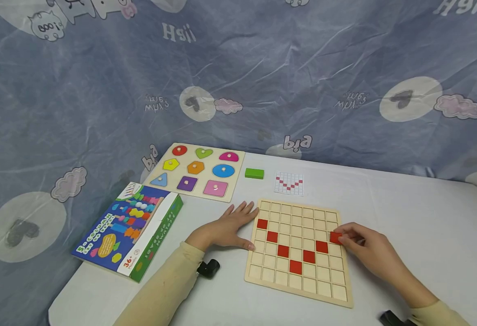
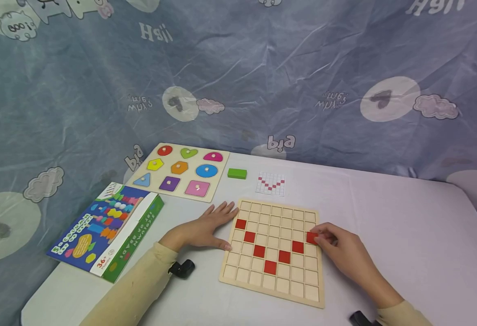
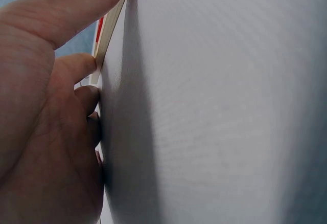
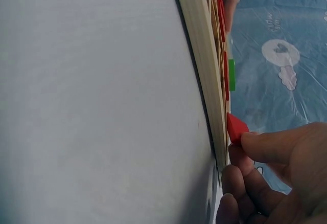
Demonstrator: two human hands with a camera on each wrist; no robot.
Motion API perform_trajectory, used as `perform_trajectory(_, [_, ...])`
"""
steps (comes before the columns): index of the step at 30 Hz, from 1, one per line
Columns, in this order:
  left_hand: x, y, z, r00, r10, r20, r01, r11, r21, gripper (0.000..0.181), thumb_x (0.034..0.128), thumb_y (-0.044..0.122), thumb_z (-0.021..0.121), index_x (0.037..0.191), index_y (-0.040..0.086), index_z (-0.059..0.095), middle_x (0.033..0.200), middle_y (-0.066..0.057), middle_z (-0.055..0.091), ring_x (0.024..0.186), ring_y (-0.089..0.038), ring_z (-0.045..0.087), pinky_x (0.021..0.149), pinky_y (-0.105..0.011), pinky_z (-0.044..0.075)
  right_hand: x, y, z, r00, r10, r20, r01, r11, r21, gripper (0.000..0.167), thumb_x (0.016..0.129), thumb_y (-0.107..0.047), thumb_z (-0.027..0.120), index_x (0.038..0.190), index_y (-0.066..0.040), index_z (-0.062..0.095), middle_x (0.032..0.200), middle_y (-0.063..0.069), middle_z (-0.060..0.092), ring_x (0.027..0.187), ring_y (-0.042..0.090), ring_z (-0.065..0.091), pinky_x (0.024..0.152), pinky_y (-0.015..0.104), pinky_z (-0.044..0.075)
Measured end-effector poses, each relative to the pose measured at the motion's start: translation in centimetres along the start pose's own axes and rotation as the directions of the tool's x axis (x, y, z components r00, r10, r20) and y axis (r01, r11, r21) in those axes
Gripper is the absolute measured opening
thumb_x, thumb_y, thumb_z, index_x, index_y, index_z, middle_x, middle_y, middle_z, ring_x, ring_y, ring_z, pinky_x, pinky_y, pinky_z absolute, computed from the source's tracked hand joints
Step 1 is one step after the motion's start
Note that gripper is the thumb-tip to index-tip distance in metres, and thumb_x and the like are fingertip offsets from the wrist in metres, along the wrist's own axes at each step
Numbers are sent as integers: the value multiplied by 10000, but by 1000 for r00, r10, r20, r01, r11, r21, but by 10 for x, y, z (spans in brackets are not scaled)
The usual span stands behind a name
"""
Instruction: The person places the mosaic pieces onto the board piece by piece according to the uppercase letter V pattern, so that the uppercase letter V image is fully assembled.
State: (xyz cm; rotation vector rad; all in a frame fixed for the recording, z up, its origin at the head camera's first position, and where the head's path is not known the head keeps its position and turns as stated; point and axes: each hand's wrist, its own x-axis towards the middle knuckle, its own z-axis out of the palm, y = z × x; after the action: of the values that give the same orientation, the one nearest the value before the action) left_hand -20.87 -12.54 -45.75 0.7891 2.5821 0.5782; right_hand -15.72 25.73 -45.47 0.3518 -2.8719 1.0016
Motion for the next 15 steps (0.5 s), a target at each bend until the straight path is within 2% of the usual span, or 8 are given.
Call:
perform_trajectory(7, [1,-2,2,1000,-1,0,1,1000,8,1078,833,557,780,1646,211,163,1713,7,28,1569,-184,-60,1257,-414,-69,2,-1,3,999,-38,-4,38,999,-26,193,906,-97,772,1078,-168,720,879,-65,649,729,47,544,619,207,464])
perform_trajectory(15, [1,-3,2,1000,2,1,-2,1000,4,1074,834,557,778,1646,208,166,1713,6,29,1569,-188,-58,1257,-413,-71,3,-3,3,998,-58,-6,58,997,-53,252,849,-63,816,1070,-146,728,918,-52,660,760,51,555,613,231,476])
